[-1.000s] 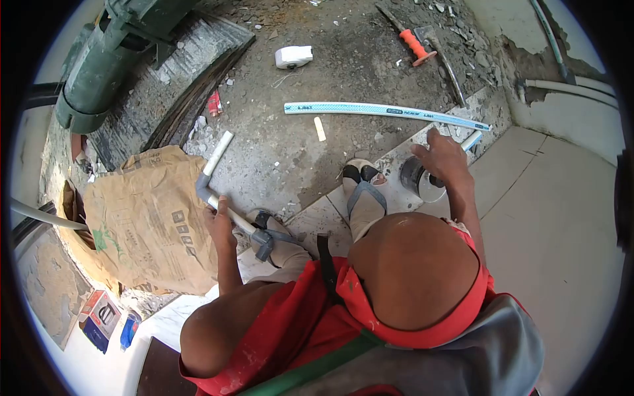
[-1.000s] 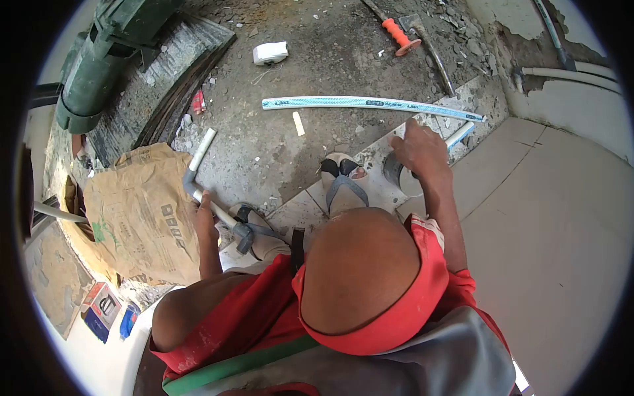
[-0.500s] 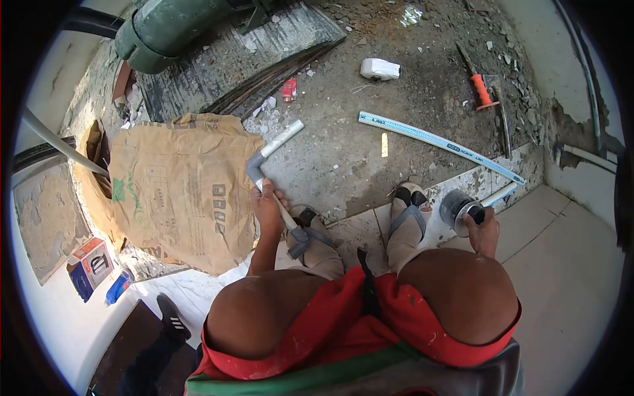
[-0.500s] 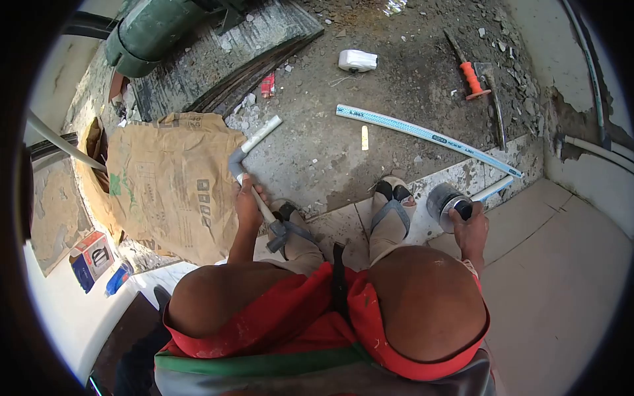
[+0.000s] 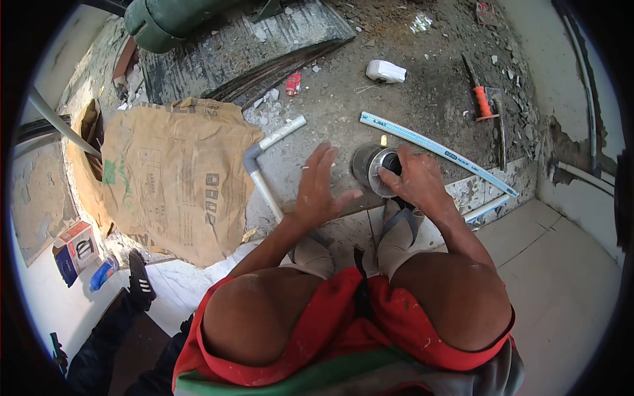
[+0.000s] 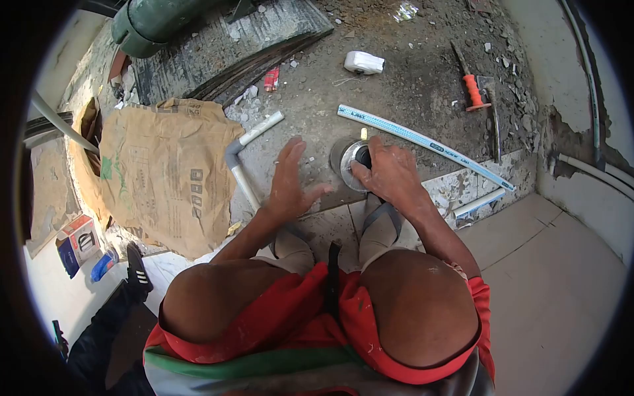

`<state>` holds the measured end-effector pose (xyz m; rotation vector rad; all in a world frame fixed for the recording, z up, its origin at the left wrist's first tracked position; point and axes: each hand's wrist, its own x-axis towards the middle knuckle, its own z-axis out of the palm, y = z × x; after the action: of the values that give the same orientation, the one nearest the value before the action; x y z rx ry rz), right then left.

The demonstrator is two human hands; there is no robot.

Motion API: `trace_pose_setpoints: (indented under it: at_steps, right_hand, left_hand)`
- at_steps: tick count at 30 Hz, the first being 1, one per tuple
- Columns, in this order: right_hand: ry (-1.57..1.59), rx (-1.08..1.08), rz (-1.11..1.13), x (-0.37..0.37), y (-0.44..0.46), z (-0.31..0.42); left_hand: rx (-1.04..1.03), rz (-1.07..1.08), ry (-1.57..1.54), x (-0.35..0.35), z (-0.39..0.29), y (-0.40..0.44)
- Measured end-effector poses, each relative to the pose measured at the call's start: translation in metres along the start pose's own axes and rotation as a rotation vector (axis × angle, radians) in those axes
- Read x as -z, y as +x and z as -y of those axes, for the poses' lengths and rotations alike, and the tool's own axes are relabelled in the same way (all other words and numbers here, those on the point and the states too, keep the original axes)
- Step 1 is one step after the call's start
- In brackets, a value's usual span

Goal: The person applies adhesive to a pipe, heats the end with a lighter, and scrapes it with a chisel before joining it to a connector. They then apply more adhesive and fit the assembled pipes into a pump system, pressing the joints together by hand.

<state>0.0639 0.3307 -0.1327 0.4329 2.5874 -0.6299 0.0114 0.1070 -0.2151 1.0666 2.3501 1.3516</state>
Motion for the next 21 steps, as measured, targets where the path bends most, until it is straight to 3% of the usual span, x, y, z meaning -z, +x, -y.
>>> trace_pose_setpoints:
  at_steps: [2,5,9,17,20,21]
  right_hand:
    - [-0.057,0.047,0.017,-0.010,0.007,0.008]
    - [-0.106,0.119,0.053,-0.012,0.010,0.013]
    - [-0.114,0.272,0.107,-0.014,0.020,-0.002]
    - [-0.231,0.534,0.175,-0.012,0.032,-0.021]
    - [-0.236,0.543,0.122,-0.017,0.032,-0.023]
    - [-0.225,0.477,0.086,-0.018,0.030,-0.019]
  left_hand:
    - [0.032,0.113,-0.124,-0.024,-0.016,0.017]
    - [0.099,0.299,-0.034,-0.051,-0.011,0.026]
    - [-0.022,0.255,-0.046,-0.054,0.008,0.029]
    - [-0.015,0.242,-0.033,-0.056,0.011,0.030]
    - [0.041,0.288,-0.042,-0.055,0.009,0.032]
    - [0.042,0.207,-0.036,-0.058,0.011,0.031]
